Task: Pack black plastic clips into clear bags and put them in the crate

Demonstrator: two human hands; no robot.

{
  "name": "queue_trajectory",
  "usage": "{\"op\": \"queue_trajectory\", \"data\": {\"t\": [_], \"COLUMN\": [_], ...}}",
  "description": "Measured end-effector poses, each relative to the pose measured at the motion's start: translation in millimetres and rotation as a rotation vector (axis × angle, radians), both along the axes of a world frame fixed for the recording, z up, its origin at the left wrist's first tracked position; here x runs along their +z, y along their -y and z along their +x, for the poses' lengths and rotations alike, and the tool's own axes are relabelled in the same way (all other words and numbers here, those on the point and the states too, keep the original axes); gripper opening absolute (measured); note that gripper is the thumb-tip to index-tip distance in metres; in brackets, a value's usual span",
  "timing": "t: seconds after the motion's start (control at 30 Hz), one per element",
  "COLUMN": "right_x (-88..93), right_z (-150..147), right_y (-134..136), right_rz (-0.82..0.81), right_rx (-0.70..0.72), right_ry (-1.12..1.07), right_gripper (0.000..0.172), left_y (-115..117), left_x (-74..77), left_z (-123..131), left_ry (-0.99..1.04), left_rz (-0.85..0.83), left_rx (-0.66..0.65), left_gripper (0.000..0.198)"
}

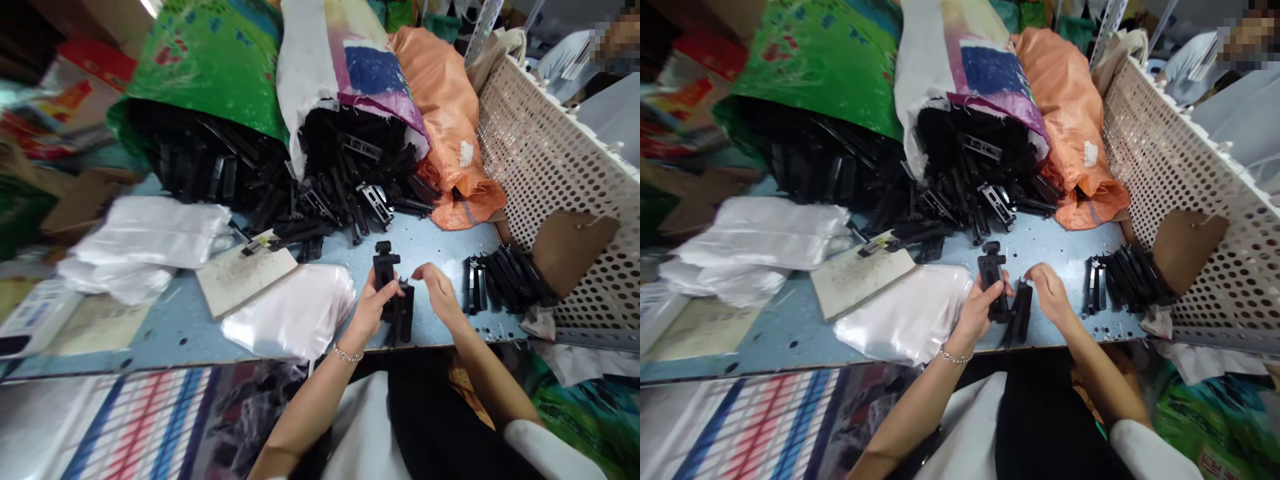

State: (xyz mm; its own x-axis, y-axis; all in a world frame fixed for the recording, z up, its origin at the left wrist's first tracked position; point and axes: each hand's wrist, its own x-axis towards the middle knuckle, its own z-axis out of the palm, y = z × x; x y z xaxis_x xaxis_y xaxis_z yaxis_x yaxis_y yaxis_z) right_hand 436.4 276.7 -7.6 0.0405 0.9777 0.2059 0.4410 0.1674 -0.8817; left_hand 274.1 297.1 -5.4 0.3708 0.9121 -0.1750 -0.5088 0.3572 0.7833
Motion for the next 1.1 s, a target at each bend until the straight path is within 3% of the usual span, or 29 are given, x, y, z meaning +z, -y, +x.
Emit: {"op": "queue_trajectory", "data": {"t": [0.07, 0.13, 0.2, 0.33, 0.43, 0.5, 0.57, 0.67, 0.77, 0.87, 0.93, 1.0, 1.1], "right_x": [13.6, 21.8, 23.6, 13.1, 0.6, -5.5, -8.3, -11.0, -18.9, -29.2, -33.3, -34.7, -34.6], "right_z": [4, 6, 2, -20, -37, -43, -43, -35, -28, -26, -26, -27, -31], "right_y": [-16, -36, -49, -34, 0, 15, 14, -24, -94, -164, -194, -201, -167], "right_rz": [0.382, 0.685, 0.783, 0.584, 0.667, 0.652, 0.511, 0.282, 0.155, 0.027, -0.053, -0.109, -0.093], "right_rx": [-0.066, -0.017, 0.040, 0.186, 0.260, 0.252, 0.289, 0.281, 0.031, -0.157, -0.187, -0.194, -0.203], "right_ry": [0.331, 0.602, 0.693, 0.575, 0.575, 0.603, 0.618, 0.592, 0.588, 0.700, 0.740, 0.737, 0.668], "right_gripper": [0.045, 0.041, 0.040, 0.045, 0.041, 0.033, 0.034, 0.039, 0.037, 0.043, 0.049, 0.045, 0.040], "left_y": [9, 15, 17, 7, -2, -4, -5, -1, 13, 30, 33, 27, 3], "left_x": [11.0, 15.4, 16.0, 13.4, 9.2, 1.7, -11.8, -41.1, -71.6, -93.9, -102.7, -105.1, -92.7], "left_z": [-2, -3, -4, -12, -19, -22, -23, -23, -14, 0, 2, -3, -18], "left_ry": [-0.002, 0.026, 0.036, -0.015, -0.031, -0.111, -0.246, -0.444, -0.624, -0.844, -0.978, -1.039, -0.930], "left_rz": [-0.078, -0.169, -0.225, -0.220, -0.216, -0.160, -0.075, -0.014, 0.113, 0.356, 0.472, 0.521, 0.453], "left_rx": [-0.077, -0.153, -0.139, 0.040, 0.078, 0.095, 0.191, 0.286, 0.143, 0.148, 0.189, 0.163, 0.155], "left_gripper": [0.050, 0.052, 0.054, 0.064, 0.067, 0.063, 0.063, 0.056, 0.038, 0.052, 0.059, 0.059, 0.062]}}
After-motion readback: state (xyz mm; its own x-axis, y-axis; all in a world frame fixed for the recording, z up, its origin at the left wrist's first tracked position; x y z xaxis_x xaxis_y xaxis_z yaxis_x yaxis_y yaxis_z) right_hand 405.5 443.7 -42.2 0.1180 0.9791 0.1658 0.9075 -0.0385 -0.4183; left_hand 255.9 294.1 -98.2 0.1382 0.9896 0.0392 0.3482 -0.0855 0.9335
